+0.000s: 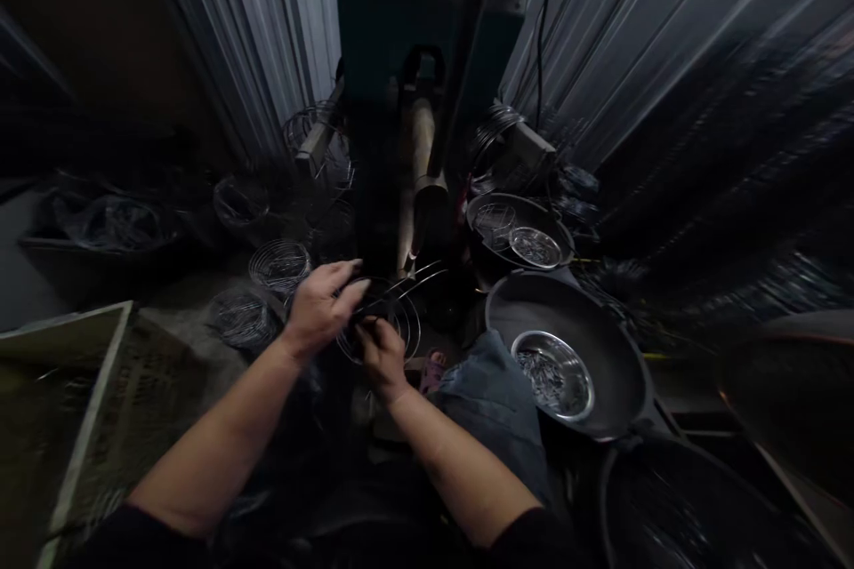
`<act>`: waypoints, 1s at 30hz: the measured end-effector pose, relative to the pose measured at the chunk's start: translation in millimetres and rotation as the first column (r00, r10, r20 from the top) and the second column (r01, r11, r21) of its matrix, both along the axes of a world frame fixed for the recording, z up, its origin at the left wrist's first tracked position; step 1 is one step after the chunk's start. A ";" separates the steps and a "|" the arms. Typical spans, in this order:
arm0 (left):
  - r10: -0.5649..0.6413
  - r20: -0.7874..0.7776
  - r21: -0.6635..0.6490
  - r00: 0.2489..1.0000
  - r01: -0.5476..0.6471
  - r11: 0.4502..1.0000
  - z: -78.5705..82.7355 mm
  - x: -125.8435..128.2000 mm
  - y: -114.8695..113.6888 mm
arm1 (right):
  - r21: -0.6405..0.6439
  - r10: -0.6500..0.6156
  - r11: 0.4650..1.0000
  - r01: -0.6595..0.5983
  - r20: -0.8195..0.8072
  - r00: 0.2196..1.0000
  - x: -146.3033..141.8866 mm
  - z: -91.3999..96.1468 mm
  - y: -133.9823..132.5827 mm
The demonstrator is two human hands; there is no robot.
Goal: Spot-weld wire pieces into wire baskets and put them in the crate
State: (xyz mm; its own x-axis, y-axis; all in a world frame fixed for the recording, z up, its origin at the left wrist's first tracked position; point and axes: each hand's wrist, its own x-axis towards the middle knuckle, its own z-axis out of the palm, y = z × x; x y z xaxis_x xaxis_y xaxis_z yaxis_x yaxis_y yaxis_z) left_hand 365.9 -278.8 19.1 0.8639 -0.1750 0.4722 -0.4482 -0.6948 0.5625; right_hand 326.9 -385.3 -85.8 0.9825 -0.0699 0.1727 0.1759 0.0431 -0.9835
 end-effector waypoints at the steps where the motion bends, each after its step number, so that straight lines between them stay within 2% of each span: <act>1: -0.060 -0.002 0.114 0.998 0.060 0.992 7.0 -6.8 -12.1 | -0.117 0.036 0.993 -0.032 0.031 0.999 -10.6 -9.3 6.8; 3: -0.121 -0.031 0.321 0.992 0.124 0.939 13.9 -17.1 -32.9 | -0.316 0.103 0.944 -0.095 0.009 0.995 -26.0 -22.5 16.8; 6: -0.048 -0.121 0.551 0.991 0.107 0.827 13.5 -26.8 -50.4 | -0.561 0.198 0.799 -0.218 -0.097 0.975 -35.9 -29.3 24.6; 9: 0.017 -0.149 0.650 0.989 0.085 0.755 9.3 -33.4 -52.8 | -0.741 0.256 0.620 -0.260 -0.122 0.959 -39.5 -26.7 24.2; 11: -0.005 -0.129 0.650 0.992 0.088 0.754 6.0 -36.6 -48.9 | -0.790 0.266 0.563 -0.245 -0.108 0.958 -44.2 -19.7 15.2; 12: -0.032 -0.107 0.632 0.994 0.093 0.770 4.3 -38.0 -46.0 | -0.797 0.268 0.558 -0.231 -0.091 0.959 -47.5 -13.7 6.6; 14: -0.115 -0.036 0.565 0.993 0.115 0.817 1.2 -40.4 -39.7 | -0.794 0.233 0.597 -0.113 0.036 0.972 -53.7 4.0 -18.7; 15: -0.167 0.013 0.529 0.986 0.135 0.838 0.2 -41.6 -37.0 | -0.772 0.210 0.634 0.042 0.225 0.952 -55.3 15.0 -34.5; 16: -0.220 0.065 0.498 0.973 0.159 0.852 -0.3 -42.9 -34.8 | -0.691 0.107 0.671 0.270 0.451 0.886 -55.1 26.7 -51.1; 17: -0.267 0.120 0.475 0.956 0.180 0.861 -0.3 -44.3 -33.3 | -0.595 -0.018 0.651 0.472 0.609 0.793 -53.0 38.0 -67.3; 18: -0.306 0.166 0.463 0.937 0.200 0.864 0.4 -45.8 -32.7 | -0.558 -0.090 0.582 0.591 0.679 0.729 -49.2 48.2 -82.0; 19: -0.336 0.202 0.459 0.920 0.215 0.862 1.5 -47.1 -32.7 | -0.551 -0.083 0.540 0.636 0.717 0.692 -44.2 56.7 -94.5; 21: -0.371 0.257 0.453 0.892 0.228 0.862 4.9 -48.4 -33.9 | -0.568 0.018 0.539 0.622 0.746 0.666 -32.9 67.8 -111.7; 23: -0.390 0.319 0.431 0.864 0.234 0.872 8.3 -46.5 -34.7 | -0.575 0.094 0.602 0.555 0.741 0.665 -23.1 73.1 -119.7; 24: -0.396 0.354 0.417 0.847 0.236 0.878 9.4 -44.0 -34.6 | -0.569 0.093 0.633 0.525 0.730 0.677 -19.1 74.7 -121.5; 27: -0.408 0.429 0.438 0.806 0.209 0.874 8.2 -30.7 -32.6 | -0.591 0.064 0.692 0.415 0.622 0.781 -7.6 77.3 -123.7; 30: -0.371 0.386 0.534 0.845 0.123 0.836 0.2 -13.4 -31.5 | -0.650 0.081 0.701 0.294 0.481 0.873 8.3 75.2 -126.1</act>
